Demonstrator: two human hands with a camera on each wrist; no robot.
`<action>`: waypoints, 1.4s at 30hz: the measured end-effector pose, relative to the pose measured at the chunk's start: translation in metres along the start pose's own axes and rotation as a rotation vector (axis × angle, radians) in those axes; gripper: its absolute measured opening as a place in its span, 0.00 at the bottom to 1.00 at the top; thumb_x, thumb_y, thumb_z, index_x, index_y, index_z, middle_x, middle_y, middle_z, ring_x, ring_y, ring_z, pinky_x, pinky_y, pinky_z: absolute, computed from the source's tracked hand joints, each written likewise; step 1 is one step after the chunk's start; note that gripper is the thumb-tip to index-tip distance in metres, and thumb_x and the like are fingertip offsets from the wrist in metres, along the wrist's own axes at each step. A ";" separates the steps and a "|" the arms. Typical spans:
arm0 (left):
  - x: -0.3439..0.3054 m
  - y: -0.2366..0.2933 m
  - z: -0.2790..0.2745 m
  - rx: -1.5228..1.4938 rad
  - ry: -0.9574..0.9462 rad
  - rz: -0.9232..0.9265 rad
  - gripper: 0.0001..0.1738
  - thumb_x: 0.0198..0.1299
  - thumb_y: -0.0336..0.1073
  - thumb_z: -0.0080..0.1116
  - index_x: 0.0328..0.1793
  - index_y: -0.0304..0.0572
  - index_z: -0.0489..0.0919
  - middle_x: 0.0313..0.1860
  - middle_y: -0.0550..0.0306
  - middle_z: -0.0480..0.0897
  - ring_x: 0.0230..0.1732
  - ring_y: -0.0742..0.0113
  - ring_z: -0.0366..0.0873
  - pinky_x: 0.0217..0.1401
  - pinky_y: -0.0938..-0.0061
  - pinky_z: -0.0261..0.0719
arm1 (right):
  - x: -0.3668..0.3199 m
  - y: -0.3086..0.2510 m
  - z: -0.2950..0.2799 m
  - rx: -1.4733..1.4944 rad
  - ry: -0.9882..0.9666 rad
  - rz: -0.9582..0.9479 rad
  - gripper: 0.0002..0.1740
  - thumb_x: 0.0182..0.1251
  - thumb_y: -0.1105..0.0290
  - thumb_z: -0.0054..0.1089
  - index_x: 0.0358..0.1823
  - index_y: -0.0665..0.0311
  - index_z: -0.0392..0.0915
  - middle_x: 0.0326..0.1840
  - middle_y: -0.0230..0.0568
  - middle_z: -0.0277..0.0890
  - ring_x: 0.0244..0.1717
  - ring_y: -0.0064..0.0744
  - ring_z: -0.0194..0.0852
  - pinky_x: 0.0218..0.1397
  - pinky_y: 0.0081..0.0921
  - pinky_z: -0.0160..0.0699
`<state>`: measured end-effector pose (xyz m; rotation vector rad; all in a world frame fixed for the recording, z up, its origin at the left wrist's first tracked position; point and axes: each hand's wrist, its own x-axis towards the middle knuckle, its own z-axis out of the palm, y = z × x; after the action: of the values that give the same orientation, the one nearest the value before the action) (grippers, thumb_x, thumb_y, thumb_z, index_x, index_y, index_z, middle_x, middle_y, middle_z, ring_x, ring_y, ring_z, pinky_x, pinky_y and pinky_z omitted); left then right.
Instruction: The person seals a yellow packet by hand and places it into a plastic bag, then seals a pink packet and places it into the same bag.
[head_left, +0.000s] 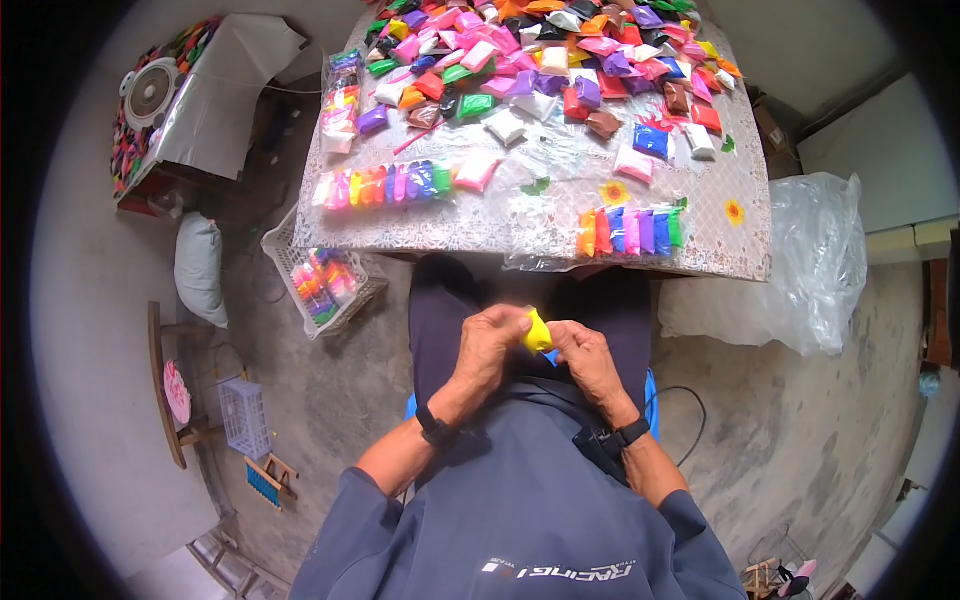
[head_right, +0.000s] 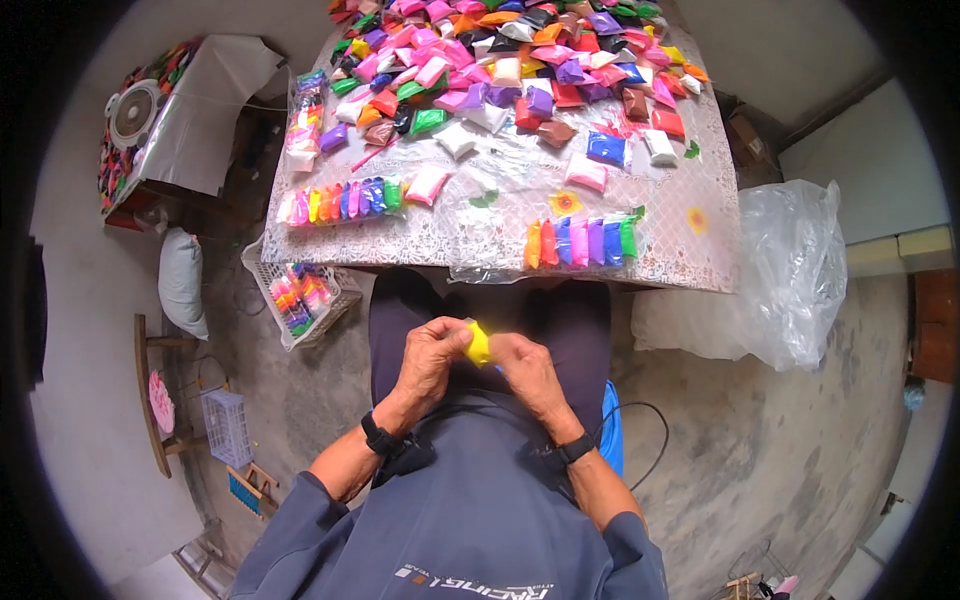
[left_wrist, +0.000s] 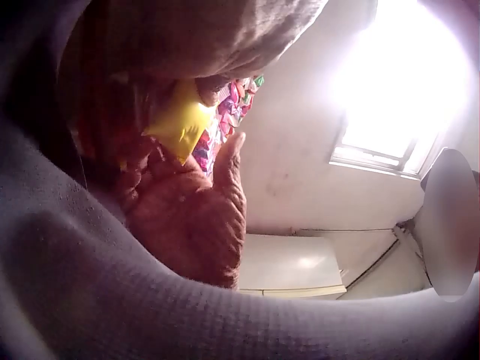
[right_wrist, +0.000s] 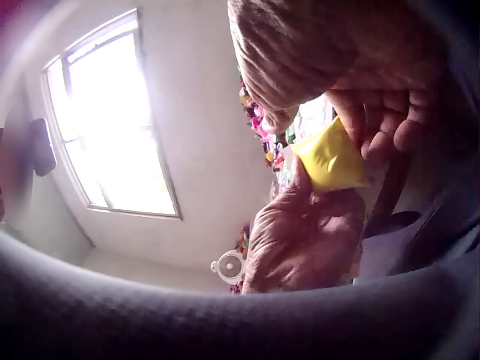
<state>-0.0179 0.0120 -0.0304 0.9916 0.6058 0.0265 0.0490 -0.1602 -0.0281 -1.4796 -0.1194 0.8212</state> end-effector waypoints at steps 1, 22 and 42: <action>-0.001 -0.002 0.001 0.001 -0.001 0.001 0.10 0.63 0.33 0.71 0.45 0.34 0.84 0.41 0.57 0.86 0.40 0.72 0.83 0.48 0.77 0.82 | -0.001 -0.002 0.004 0.000 0.001 -0.001 0.23 0.74 0.52 0.63 0.48 0.68 0.85 0.34 0.33 0.82 0.35 0.17 0.73 0.38 0.21 0.72; -0.009 -0.001 0.022 -0.248 -0.076 -0.071 0.14 0.61 0.27 0.69 0.52 0.36 0.80 0.46 0.57 0.84 0.46 0.71 0.81 0.50 0.76 0.80 | 0.001 -0.007 0.016 -0.079 0.094 -0.100 0.15 0.69 0.63 0.68 0.37 0.72 0.86 0.22 0.29 0.78 0.28 0.13 0.70 0.30 0.22 0.70; 0.009 -0.015 0.006 -0.155 -0.006 -0.115 0.13 0.59 0.25 0.68 0.49 0.28 0.81 0.37 0.54 0.84 0.36 0.68 0.81 0.44 0.75 0.79 | 0.002 0.005 0.021 -0.192 0.174 -0.179 0.08 0.66 0.71 0.66 0.35 0.71 0.85 0.26 0.43 0.82 0.28 0.25 0.77 0.34 0.29 0.74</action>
<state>-0.0109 0.0021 -0.0440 0.8057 0.6449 -0.0307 0.0366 -0.1423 -0.0301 -1.6879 -0.2015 0.5450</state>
